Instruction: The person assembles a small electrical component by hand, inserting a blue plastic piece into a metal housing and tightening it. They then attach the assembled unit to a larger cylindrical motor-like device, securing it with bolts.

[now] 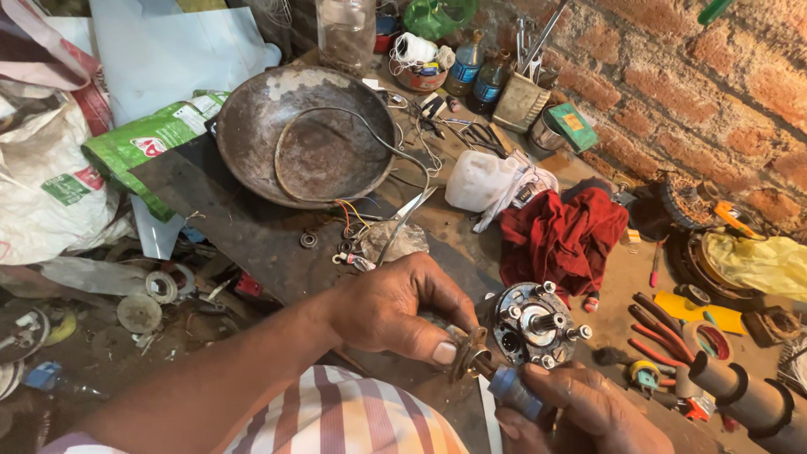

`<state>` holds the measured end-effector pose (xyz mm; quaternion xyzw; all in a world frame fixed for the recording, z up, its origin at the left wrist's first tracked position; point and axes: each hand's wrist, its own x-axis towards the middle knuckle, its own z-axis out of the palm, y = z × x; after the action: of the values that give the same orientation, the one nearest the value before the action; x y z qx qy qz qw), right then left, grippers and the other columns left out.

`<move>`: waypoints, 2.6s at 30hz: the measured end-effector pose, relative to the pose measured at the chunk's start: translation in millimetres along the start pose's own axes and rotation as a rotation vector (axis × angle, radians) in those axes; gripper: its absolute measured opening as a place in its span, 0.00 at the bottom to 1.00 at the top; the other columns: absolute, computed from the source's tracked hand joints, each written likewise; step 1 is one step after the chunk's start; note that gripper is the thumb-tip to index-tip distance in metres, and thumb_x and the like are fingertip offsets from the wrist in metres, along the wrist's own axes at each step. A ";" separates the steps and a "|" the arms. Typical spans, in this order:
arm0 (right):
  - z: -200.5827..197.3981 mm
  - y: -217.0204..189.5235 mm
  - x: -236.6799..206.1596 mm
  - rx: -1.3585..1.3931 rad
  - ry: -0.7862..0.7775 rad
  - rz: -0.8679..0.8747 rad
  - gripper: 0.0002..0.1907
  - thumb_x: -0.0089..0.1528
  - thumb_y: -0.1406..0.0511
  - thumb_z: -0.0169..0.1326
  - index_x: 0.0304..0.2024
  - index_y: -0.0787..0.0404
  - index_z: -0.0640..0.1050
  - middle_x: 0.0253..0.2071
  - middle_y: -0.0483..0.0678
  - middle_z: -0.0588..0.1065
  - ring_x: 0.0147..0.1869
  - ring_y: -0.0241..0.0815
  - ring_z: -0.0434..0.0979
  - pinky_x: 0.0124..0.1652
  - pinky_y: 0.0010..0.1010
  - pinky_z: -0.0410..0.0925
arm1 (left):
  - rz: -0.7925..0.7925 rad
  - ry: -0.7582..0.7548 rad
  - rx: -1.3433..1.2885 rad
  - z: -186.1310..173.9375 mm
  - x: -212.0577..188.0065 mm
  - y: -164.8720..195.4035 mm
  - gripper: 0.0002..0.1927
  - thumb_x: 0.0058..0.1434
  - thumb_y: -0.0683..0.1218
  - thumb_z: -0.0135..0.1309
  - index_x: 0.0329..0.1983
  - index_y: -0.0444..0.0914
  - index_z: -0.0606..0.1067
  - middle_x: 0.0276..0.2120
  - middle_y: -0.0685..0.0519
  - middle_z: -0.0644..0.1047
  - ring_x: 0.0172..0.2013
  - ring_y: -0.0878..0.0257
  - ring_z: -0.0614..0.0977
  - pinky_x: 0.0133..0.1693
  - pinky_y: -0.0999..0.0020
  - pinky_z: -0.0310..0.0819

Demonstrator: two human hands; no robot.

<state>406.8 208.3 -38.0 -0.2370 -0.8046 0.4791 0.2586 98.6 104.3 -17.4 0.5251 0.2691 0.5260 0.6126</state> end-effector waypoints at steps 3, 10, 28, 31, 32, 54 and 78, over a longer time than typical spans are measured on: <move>-5.2 17.2 -3.8 -0.182 0.050 -0.215 0.23 0.57 0.69 0.64 0.55 0.62 0.77 0.45 0.51 0.81 0.52 0.37 0.84 0.52 0.28 0.75 | 0.017 -0.003 0.026 1.8 1.9 2.6 0.16 0.59 0.46 0.63 0.46 0.30 0.81 0.38 0.53 0.83 0.39 0.70 0.81 0.44 0.72 0.76; -13.6 6.0 14.8 -0.235 0.054 -0.311 0.23 0.54 0.73 0.66 0.52 0.66 0.77 0.42 0.49 0.81 0.48 0.38 0.85 0.50 0.31 0.75 | 0.016 0.068 0.236 13.0 5.1 17.3 0.15 0.59 0.46 0.61 0.44 0.31 0.82 0.36 0.54 0.83 0.37 0.72 0.80 0.42 0.73 0.77; 16.1 -4.7 10.9 0.625 0.170 -0.158 0.18 0.63 0.80 0.59 0.55 0.73 0.75 0.55 0.65 0.77 0.57 0.53 0.82 0.51 0.44 0.78 | -0.127 0.311 0.641 38.7 0.4 60.9 0.16 0.48 0.55 0.58 0.33 0.41 0.84 0.23 0.54 0.83 0.24 0.65 0.84 0.30 0.67 0.77; 17.7 -4.1 11.4 0.620 0.187 -0.167 0.18 0.62 0.80 0.59 0.56 0.74 0.75 0.55 0.65 0.77 0.58 0.53 0.81 0.52 0.44 0.77 | -0.106 0.330 0.655 38.4 -0.8 60.1 0.16 0.47 0.55 0.59 0.34 0.42 0.84 0.24 0.54 0.83 0.24 0.65 0.84 0.30 0.68 0.77; 18.2 -3.9 11.4 0.616 0.200 -0.164 0.18 0.62 0.80 0.59 0.55 0.74 0.75 0.55 0.65 0.77 0.58 0.53 0.81 0.53 0.44 0.77 | -0.104 0.334 0.660 38.4 -1.3 60.1 0.16 0.47 0.55 0.59 0.34 0.42 0.84 0.24 0.55 0.84 0.25 0.66 0.84 0.30 0.68 0.77; 20.5 -28.9 -4.9 0.212 0.259 -0.050 0.17 0.59 0.81 0.58 0.51 0.72 0.78 0.52 0.62 0.79 0.60 0.50 0.81 0.61 0.45 0.73 | -0.221 0.408 0.866 56.3 -11.2 78.6 0.14 0.44 0.56 0.59 0.30 0.45 0.84 0.18 0.51 0.80 0.23 0.55 0.84 0.29 0.58 0.76; 24.0 -37.3 -4.8 0.066 0.183 -0.144 0.17 0.60 0.80 0.57 0.52 0.70 0.77 0.54 0.66 0.79 0.61 0.52 0.81 0.63 0.45 0.73 | -0.056 0.243 0.988 54.5 -17.1 72.8 0.14 0.55 0.54 0.60 0.29 0.38 0.79 0.16 0.44 0.77 0.23 0.46 0.82 0.29 0.52 0.75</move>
<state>390.0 173.8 -15.3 -0.2124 -0.7764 0.4620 0.3723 115.1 61.1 62.8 0.6797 0.5690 0.3765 0.2691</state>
